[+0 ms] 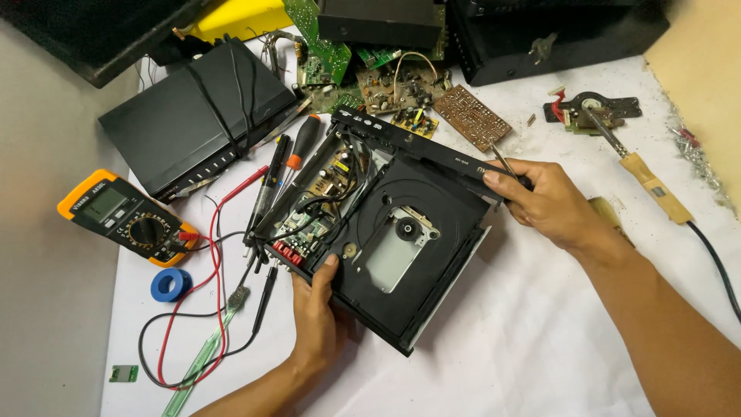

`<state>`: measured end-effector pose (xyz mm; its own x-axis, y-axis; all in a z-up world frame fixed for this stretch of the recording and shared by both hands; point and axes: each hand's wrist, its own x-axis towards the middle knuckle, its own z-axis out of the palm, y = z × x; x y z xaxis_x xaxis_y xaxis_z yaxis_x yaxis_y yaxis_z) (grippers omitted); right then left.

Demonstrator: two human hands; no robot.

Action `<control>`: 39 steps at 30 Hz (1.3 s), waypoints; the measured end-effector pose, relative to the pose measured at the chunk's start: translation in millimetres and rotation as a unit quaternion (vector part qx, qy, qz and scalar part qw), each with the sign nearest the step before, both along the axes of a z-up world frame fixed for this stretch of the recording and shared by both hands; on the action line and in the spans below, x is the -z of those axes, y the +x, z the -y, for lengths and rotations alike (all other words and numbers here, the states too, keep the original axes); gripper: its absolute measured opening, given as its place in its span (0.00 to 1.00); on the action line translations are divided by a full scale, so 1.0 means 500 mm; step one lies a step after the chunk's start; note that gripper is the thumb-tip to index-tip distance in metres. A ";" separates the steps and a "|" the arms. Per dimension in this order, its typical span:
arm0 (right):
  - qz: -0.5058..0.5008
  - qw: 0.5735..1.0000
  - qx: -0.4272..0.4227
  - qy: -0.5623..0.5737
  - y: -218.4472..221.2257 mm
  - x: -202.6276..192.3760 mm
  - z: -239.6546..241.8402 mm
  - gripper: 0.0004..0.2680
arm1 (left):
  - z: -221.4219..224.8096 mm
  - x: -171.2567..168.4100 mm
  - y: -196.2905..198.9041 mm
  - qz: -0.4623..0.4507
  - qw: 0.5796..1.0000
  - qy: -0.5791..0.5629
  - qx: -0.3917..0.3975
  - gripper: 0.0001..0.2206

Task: Disassembling an electronic device by removing screws and extracting internal components like the front panel and circuit boards.

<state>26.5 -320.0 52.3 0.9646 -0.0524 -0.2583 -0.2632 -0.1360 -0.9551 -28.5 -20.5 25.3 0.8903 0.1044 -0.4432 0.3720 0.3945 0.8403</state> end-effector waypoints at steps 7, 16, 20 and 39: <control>0.001 0.999 0.045 -0.002 0.002 -0.021 -0.021 0.15 | -0.006 0.026 0.005 0.008 0.997 -0.048 -0.064 0.19; 0.078 0.996 0.001 -0.031 -0.013 -0.035 -0.014 0.17 | 0.007 0.008 -0.008 -0.056 0.998 0.015 0.014 0.19; 0.128 0.991 -0.036 -0.036 -0.022 -0.044 -0.012 0.18 | 0.010 0.011 0.002 -0.085 0.996 -0.014 -0.021 0.21; 0.073 0.996 -0.056 0.008 -0.023 -0.050 -0.021 0.16 | 0.028 0.003 0.009 -0.034 0.969 -0.211 -0.122 0.19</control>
<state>14.8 -309.7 77.5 0.9916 0.0605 -0.1141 -0.1048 -0.1404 -0.9845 -23.8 -34.8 24.0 0.8298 0.1043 -0.5482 0.2731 0.7807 0.5620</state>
